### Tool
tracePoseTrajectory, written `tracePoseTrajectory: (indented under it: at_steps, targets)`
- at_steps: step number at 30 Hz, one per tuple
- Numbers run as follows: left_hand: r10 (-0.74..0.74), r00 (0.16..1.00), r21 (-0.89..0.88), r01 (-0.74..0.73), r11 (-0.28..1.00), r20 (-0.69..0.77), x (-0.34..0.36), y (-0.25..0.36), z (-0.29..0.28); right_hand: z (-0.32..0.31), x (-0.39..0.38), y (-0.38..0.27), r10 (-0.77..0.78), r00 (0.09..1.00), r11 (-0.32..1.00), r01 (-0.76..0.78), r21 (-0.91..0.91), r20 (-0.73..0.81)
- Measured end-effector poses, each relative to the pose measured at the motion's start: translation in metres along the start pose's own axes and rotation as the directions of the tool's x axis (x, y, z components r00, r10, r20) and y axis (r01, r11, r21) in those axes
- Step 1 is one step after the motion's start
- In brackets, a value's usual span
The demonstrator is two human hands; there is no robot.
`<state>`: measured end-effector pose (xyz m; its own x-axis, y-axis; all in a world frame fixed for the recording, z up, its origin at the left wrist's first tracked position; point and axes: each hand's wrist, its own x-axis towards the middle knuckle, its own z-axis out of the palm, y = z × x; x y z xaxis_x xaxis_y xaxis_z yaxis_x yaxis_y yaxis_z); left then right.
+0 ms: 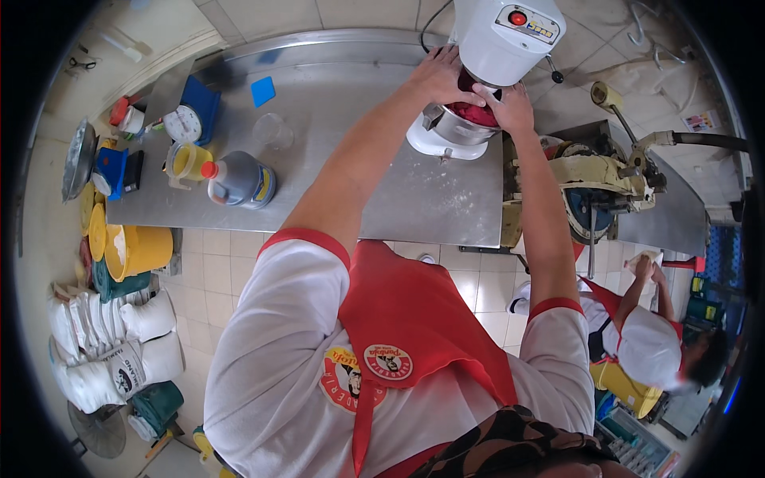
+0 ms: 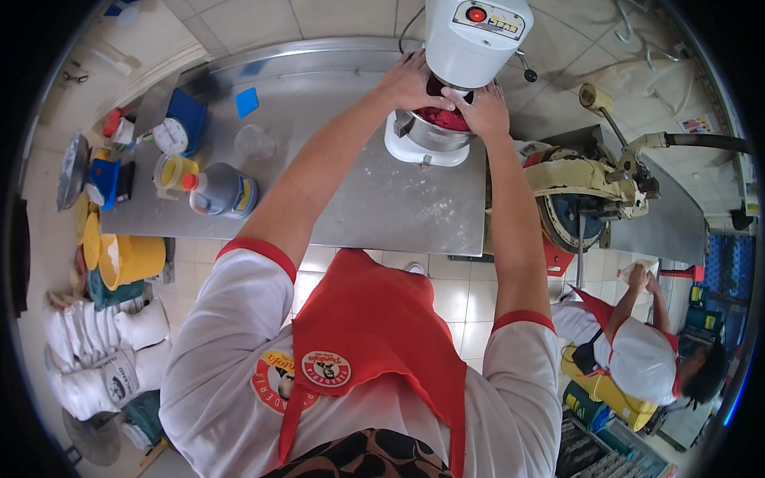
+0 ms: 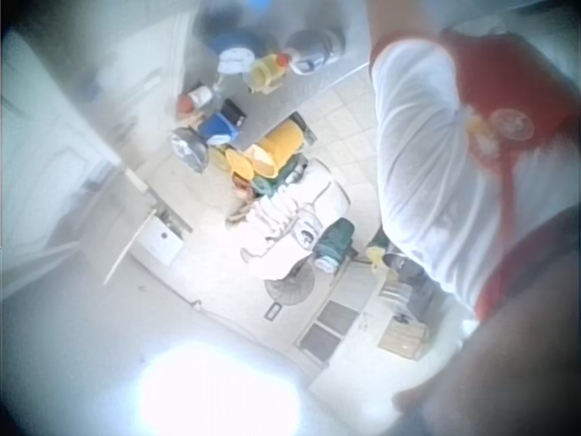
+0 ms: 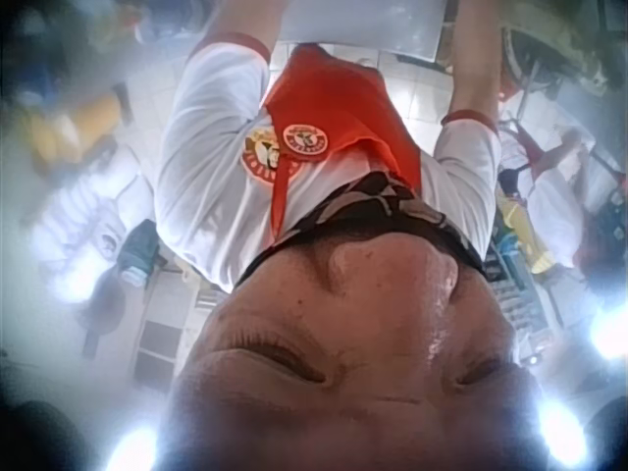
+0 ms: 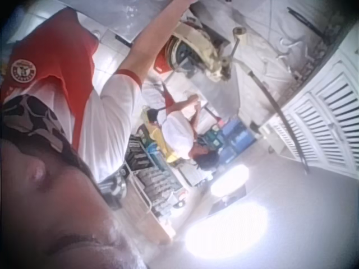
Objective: The person prepares dough using a stand mixer, adding oil from a cup into the mixing bowl and then removing a piece of the red dough to check its consistency.
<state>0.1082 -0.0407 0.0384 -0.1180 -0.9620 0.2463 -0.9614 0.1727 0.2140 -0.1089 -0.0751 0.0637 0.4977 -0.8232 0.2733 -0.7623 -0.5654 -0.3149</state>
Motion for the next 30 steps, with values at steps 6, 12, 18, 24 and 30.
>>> tracePoseTrajectory:
  at_steps: [6, 12, 18, 24, 30]
  targets:
    - [0.028, 0.999, -0.002, -0.028, 1.000, 0.045, 0.000, 0.012, -0.008, 0.002, -0.003, 0.008, 0.016, 1.000, 0.999, -0.016, -0.046, -0.005]
    - [-0.011, 1.000, -0.025, 0.011, 1.000, -0.009, 0.002, -0.001, 0.003, 0.003, 0.001, 0.002, 0.032, 0.999, 0.999, -0.032, 0.005, 0.010]
    - [0.009, 1.000, -0.017, -0.009, 1.000, -0.006, 0.002, 0.001, 0.005, 0.005, -0.001, 0.007, 0.038, 0.999, 0.999, -0.038, 0.003, -0.012]
    - [-0.004, 1.000, -0.008, 0.004, 1.000, -0.012, 0.001, 0.002, 0.004, 0.010, 0.000, 0.013, 0.017, 0.998, 1.000, -0.016, 0.012, -0.061]
    - [-0.016, 1.000, -0.019, 0.017, 1.000, 0.010, -0.002, 0.002, 0.001, 0.001, -0.002, 0.003, 0.024, 1.000, 1.000, -0.024, 0.000, 0.019]
